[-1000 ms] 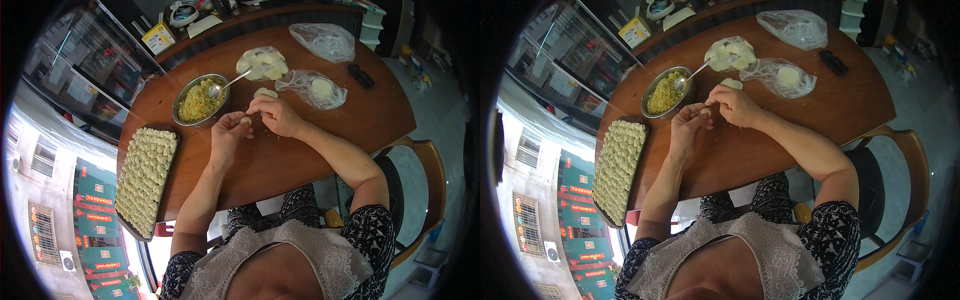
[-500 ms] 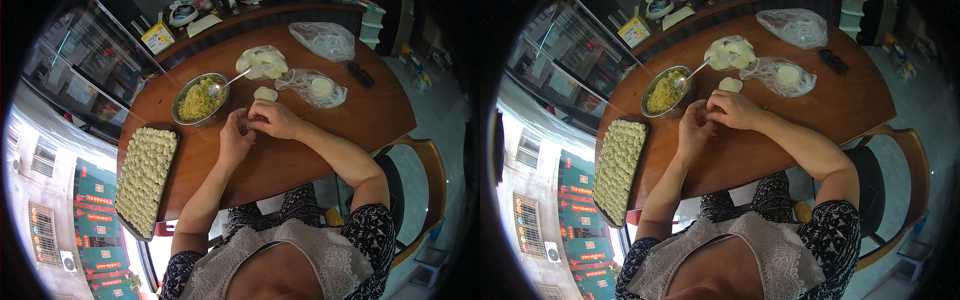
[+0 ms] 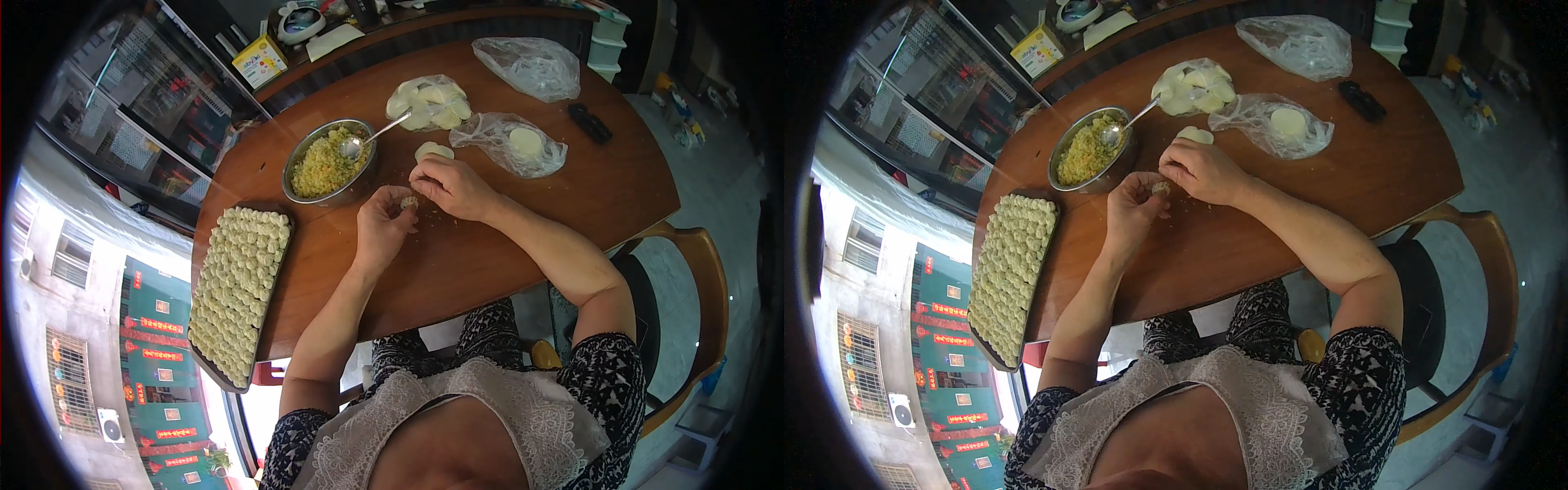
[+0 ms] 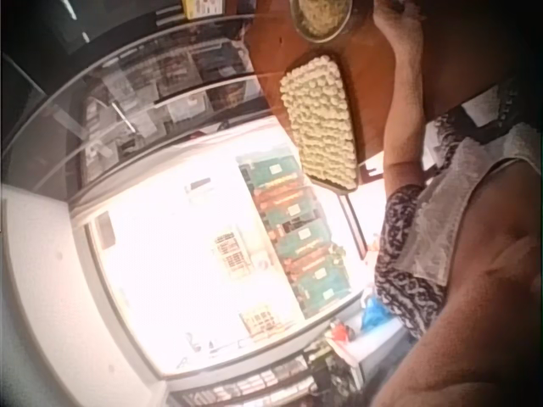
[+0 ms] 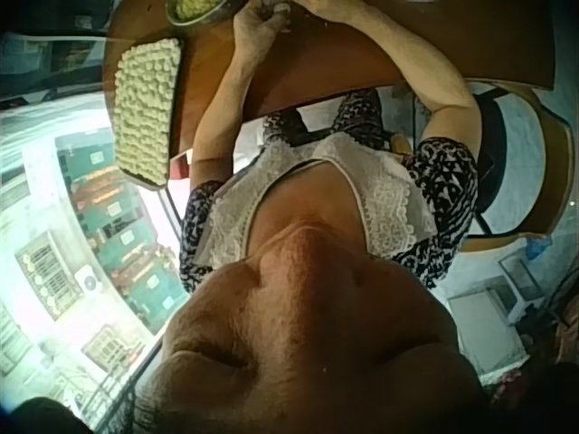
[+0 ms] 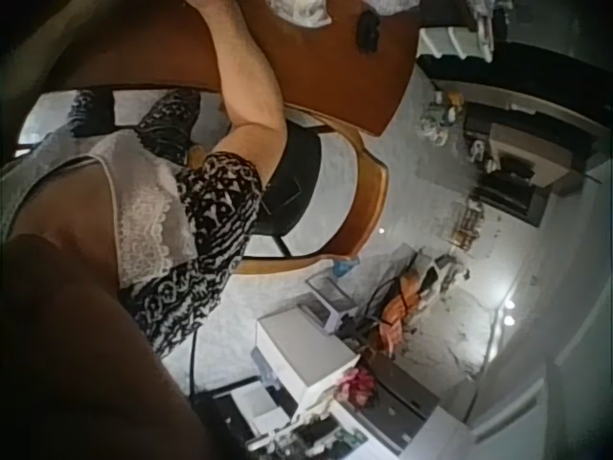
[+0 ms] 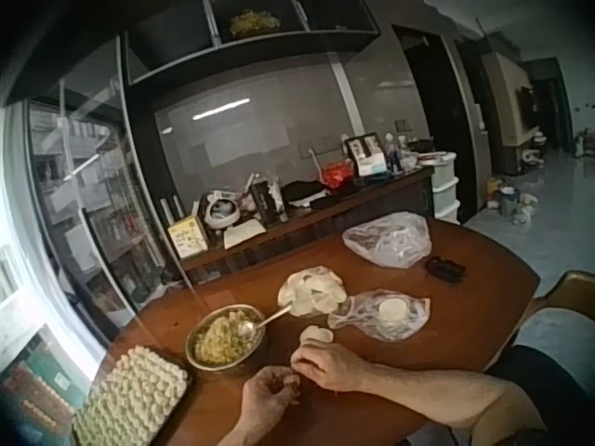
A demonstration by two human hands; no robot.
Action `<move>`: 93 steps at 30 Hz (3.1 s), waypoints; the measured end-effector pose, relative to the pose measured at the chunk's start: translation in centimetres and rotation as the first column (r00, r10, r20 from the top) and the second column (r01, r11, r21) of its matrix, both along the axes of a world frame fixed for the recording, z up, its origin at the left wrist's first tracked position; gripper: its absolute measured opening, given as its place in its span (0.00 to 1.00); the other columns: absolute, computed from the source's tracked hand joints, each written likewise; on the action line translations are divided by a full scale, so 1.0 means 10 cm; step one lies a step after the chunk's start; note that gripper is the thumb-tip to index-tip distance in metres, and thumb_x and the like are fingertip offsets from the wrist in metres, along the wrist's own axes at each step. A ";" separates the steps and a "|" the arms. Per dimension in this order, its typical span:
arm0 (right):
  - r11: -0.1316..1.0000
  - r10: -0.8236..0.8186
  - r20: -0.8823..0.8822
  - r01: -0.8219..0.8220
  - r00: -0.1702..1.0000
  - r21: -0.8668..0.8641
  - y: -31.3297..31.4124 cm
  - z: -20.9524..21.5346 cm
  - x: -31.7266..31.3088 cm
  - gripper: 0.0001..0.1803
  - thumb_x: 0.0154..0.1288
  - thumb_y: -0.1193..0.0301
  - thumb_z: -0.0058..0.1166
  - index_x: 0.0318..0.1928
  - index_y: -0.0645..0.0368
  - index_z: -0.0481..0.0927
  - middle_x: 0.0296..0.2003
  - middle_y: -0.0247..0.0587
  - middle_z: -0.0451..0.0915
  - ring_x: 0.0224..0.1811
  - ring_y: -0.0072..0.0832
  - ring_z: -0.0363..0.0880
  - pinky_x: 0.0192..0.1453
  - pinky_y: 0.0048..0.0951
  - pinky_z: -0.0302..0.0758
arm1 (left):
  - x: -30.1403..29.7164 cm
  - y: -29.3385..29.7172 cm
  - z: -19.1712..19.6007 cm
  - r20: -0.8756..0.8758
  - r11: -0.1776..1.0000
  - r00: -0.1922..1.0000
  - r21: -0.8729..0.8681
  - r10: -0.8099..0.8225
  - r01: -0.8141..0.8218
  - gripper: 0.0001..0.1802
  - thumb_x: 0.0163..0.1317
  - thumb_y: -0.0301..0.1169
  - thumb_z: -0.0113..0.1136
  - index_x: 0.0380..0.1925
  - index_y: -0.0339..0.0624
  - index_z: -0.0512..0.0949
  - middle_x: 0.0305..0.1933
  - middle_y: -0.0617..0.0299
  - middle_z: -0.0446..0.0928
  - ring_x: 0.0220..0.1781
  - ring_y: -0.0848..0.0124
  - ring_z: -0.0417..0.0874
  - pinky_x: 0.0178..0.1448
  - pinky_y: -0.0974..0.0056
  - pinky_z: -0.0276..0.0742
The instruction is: The person is wrapping dumplings by placing filling on dough circles and pinching the edges closed.
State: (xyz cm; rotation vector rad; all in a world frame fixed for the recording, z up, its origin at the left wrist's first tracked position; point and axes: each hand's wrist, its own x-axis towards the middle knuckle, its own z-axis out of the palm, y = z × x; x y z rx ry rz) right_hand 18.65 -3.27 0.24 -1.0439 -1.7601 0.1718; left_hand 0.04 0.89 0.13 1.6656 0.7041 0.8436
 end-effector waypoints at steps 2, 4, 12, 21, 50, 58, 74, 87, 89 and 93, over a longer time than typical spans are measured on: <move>1.000 -0.008 0.017 0.008 1.000 -0.011 0.01 0.00 0.01 0.06 0.67 0.71 0.55 0.35 0.61 0.77 0.34 0.43 0.78 0.38 0.43 0.78 0.42 0.40 0.75 | 0.00 -0.01 0.00 0.012 1.000 1.000 0.001 0.018 -0.018 0.08 0.64 0.22 0.61 0.43 0.32 0.77 0.35 0.63 0.79 0.31 0.79 0.79 0.31 0.72 0.81; 1.000 -0.020 0.081 0.019 0.997 0.006 0.03 -0.01 0.06 0.06 0.66 0.71 0.55 0.35 0.61 0.77 0.35 0.44 0.78 0.39 0.43 0.78 0.42 0.40 0.75 | 0.00 -0.01 0.00 0.023 1.000 0.999 0.009 0.022 -0.022 0.08 0.65 0.22 0.61 0.42 0.32 0.77 0.34 0.63 0.79 0.30 0.79 0.79 0.30 0.72 0.81; 0.991 -0.125 0.129 0.117 0.984 0.066 0.06 0.01 0.11 0.05 0.66 0.73 0.55 0.36 0.62 0.77 0.36 0.44 0.79 0.40 0.46 0.79 0.42 0.40 0.76 | -0.01 0.01 -0.04 0.026 0.998 0.999 0.035 0.046 -0.047 0.07 0.62 0.20 0.61 0.40 0.31 0.78 0.31 0.63 0.78 0.28 0.79 0.79 0.29 0.71 0.80; 0.979 -0.201 0.192 0.190 0.961 0.074 0.07 -0.07 0.18 0.06 0.67 0.71 0.54 0.37 0.61 0.79 0.37 0.46 0.81 0.39 0.49 0.80 0.39 0.42 0.76 | 0.03 0.00 -0.06 -0.045 0.980 0.997 0.191 0.069 -0.059 0.09 0.59 0.20 0.60 0.40 0.31 0.77 0.32 0.61 0.80 0.29 0.77 0.81 0.28 0.70 0.81; 0.989 -0.150 0.223 0.148 0.963 0.027 0.12 -0.08 0.23 0.08 0.72 0.73 0.50 0.37 0.68 0.78 0.30 0.45 0.76 0.33 0.36 0.77 0.40 0.33 0.72 | -0.98 -0.14 0.44 -0.106 0.880 0.947 0.412 0.304 -0.237 0.10 0.60 0.27 0.66 0.38 0.33 0.79 0.30 0.63 0.80 0.31 0.75 0.80 0.35 0.68 0.78; 0.983 -0.173 0.236 0.181 0.956 -0.010 0.13 -0.10 0.24 0.08 0.69 0.71 0.53 0.37 0.64 0.77 0.34 0.49 0.78 0.37 0.50 0.78 0.40 0.40 0.73 | -2.20 0.12 0.88 -0.096 0.847 0.861 0.262 0.499 -0.462 0.07 0.59 0.24 0.64 0.35 0.32 0.80 0.29 0.60 0.81 0.27 0.73 0.81 0.29 0.69 0.80; 0.986 -0.139 0.248 0.158 0.959 -0.058 0.16 -0.12 0.24 0.09 0.69 0.70 0.53 0.36 0.64 0.76 0.31 0.51 0.78 0.35 0.52 0.78 0.38 0.42 0.72 | -4.03 0.57 0.72 -0.208 0.593 0.559 0.191 0.803 -0.782 0.10 0.53 0.25 0.66 0.33 0.29 0.81 0.25 0.58 0.78 0.22 0.70 0.78 0.23 0.66 0.79; 0.985 -0.136 0.235 0.157 0.963 -0.075 0.11 -0.08 0.24 0.09 0.69 0.69 0.54 0.35 0.64 0.77 0.31 0.52 0.78 0.34 0.52 0.78 0.37 0.43 0.72 | -3.99 0.90 0.34 -0.334 0.597 0.504 0.299 0.796 -0.745 0.08 0.52 0.29 0.66 0.27 0.34 0.81 0.18 0.61 0.74 0.13 0.75 0.70 0.16 0.68 0.63; 0.984 -0.141 0.243 0.164 0.960 -0.076 0.12 -0.08 0.24 0.10 0.69 0.69 0.54 0.35 0.64 0.77 0.31 0.52 0.78 0.34 0.52 0.78 0.37 0.43 0.71 | -3.98 0.97 0.29 -0.354 0.598 0.493 0.318 0.795 -0.736 0.08 0.51 0.29 0.66 0.26 0.35 0.81 0.17 0.61 0.75 0.13 0.75 0.70 0.16 0.67 0.63; 0.984 -0.141 0.254 0.164 0.957 -0.071 0.14 -0.10 0.27 0.10 0.68 0.69 0.54 0.34 0.64 0.76 0.30 0.53 0.78 0.33 0.52 0.77 0.36 0.44 0.71 | -3.95 1.07 0.21 -0.358 0.574 0.459 0.367 0.813 -0.732 0.07 0.51 0.29 0.65 0.24 0.35 0.81 0.17 0.60 0.75 0.14 0.75 0.71 0.17 0.67 0.63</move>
